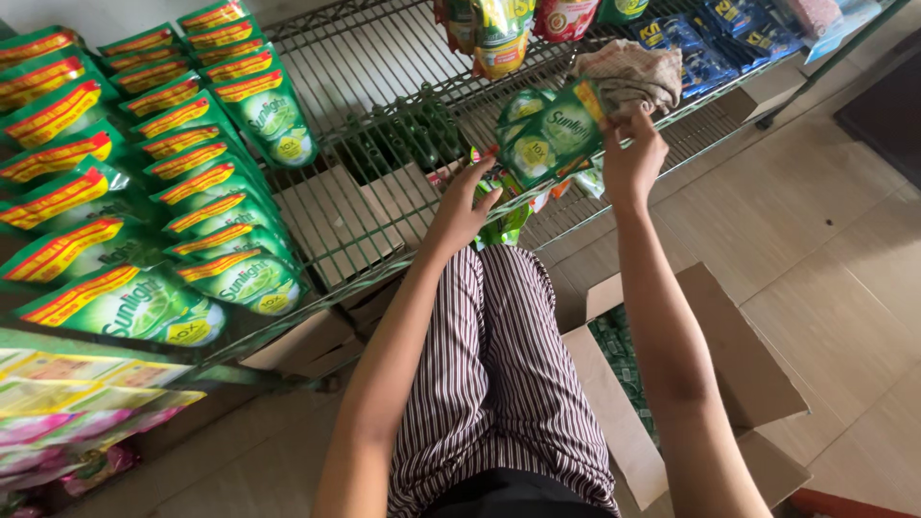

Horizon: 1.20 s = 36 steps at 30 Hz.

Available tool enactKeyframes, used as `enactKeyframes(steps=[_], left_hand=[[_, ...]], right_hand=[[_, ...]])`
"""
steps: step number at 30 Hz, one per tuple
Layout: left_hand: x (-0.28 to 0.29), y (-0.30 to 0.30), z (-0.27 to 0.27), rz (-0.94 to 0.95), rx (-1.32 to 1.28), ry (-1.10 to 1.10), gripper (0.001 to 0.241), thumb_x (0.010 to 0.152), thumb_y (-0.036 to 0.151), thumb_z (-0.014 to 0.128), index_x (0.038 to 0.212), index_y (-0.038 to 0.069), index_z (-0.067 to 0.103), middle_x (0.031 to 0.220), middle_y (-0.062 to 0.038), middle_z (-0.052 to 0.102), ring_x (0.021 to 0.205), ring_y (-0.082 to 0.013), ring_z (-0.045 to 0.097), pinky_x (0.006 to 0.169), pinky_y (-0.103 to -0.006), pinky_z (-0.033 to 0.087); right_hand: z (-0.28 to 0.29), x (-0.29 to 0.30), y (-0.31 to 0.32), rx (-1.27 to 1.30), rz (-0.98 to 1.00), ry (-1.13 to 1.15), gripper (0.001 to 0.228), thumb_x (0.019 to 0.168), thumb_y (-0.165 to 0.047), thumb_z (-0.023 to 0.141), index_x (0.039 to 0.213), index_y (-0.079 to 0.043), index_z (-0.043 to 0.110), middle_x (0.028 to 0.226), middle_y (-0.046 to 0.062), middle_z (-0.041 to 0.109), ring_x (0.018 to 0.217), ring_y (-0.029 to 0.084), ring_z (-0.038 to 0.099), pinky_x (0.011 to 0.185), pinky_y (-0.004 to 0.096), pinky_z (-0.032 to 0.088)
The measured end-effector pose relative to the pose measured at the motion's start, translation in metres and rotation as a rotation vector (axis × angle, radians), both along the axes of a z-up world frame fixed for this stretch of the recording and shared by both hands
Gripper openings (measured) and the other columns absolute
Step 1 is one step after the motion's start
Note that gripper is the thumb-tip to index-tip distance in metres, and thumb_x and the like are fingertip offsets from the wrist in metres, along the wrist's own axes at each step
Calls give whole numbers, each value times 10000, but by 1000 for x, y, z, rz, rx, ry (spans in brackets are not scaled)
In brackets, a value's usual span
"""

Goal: The person repeatedly takes green Sunlight dish soap sachets from a cardboard box on the floor and places them upright on a wire shelf. The person handles the sachets one at a time, arranging them in neat rows on the shelf.

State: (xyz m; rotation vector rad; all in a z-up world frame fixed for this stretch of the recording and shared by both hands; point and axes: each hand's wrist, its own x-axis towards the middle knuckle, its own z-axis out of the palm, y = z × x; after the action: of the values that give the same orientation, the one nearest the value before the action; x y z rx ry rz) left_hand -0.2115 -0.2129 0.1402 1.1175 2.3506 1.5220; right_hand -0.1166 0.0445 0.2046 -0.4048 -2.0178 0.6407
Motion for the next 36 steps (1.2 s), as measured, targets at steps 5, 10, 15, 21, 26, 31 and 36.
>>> enactKeyframes(steps=[5, 10, 15, 21, 26, 31, 36], left_hand=[[1, -17, 18, 15, 27, 27, 542, 1032, 339, 619, 1504, 103, 495, 1554, -144, 509, 1463, -316, 448, 1203, -443, 370], [5, -29, 24, -20, 251, -10, 554, 1007, 263, 690, 1486, 51, 509, 1486, -178, 571, 1353, -329, 561, 1100, -449, 487], [17, -49, 34, -21, 464, -317, 373, 1009, 202, 696, 1281, -52, 667, 1126, -171, 784, 985, -258, 797, 836, -354, 662], [39, -83, 72, 92, 746, -400, 322, 1031, 212, 646, 1195, -55, 721, 1017, -173, 784, 806, -234, 805, 706, -322, 656], [43, -99, 92, 147, 831, -358, 291, 1050, 252, 640, 1135, -4, 748, 961, -125, 795, 797, -178, 802, 709, -285, 655], [49, -100, 92, 329, 626, -180, 249, 1013, 245, 689, 1098, 35, 792, 778, -68, 693, 576, -81, 497, 511, -237, 375], [53, -101, 94, 347, 695, -75, 221, 1027, 235, 701, 1058, 36, 792, 800, -23, 674, 625, -41, 478, 535, -232, 351]], right_hand=[[51, 4, -44, -205, 328, 1, 105, 1060, -28, 673, 1147, 4, 624, 865, 62, 716, 787, 72, 638, 735, 244, 523], [87, 6, -91, -180, 617, 35, 112, 1120, -9, 626, 1227, 12, 604, 1028, 39, 715, 933, 70, 637, 835, 229, 539], [119, 2, -123, -423, 597, 29, 174, 1096, -64, 686, 1239, -1, 610, 993, 28, 720, 851, 80, 651, 698, 245, 542], [121, 13, -156, -551, 768, 92, 476, 1058, -83, 715, 1454, -44, 454, 1279, 99, 658, 1121, 145, 697, 898, 294, 651], [85, 31, -187, -374, 890, -7, 638, 911, 30, 790, 1424, -34, 416, 1378, 121, 583, 1215, 204, 685, 978, 331, 640], [71, 37, -203, -85, 742, 11, 373, 926, 73, 789, 1270, 17, 657, 1265, 140, 678, 1125, 207, 719, 953, 311, 630], [64, 40, -210, 279, 454, 91, 297, 915, 54, 820, 1207, 20, 771, 1153, 148, 743, 995, 208, 738, 845, 301, 605]])
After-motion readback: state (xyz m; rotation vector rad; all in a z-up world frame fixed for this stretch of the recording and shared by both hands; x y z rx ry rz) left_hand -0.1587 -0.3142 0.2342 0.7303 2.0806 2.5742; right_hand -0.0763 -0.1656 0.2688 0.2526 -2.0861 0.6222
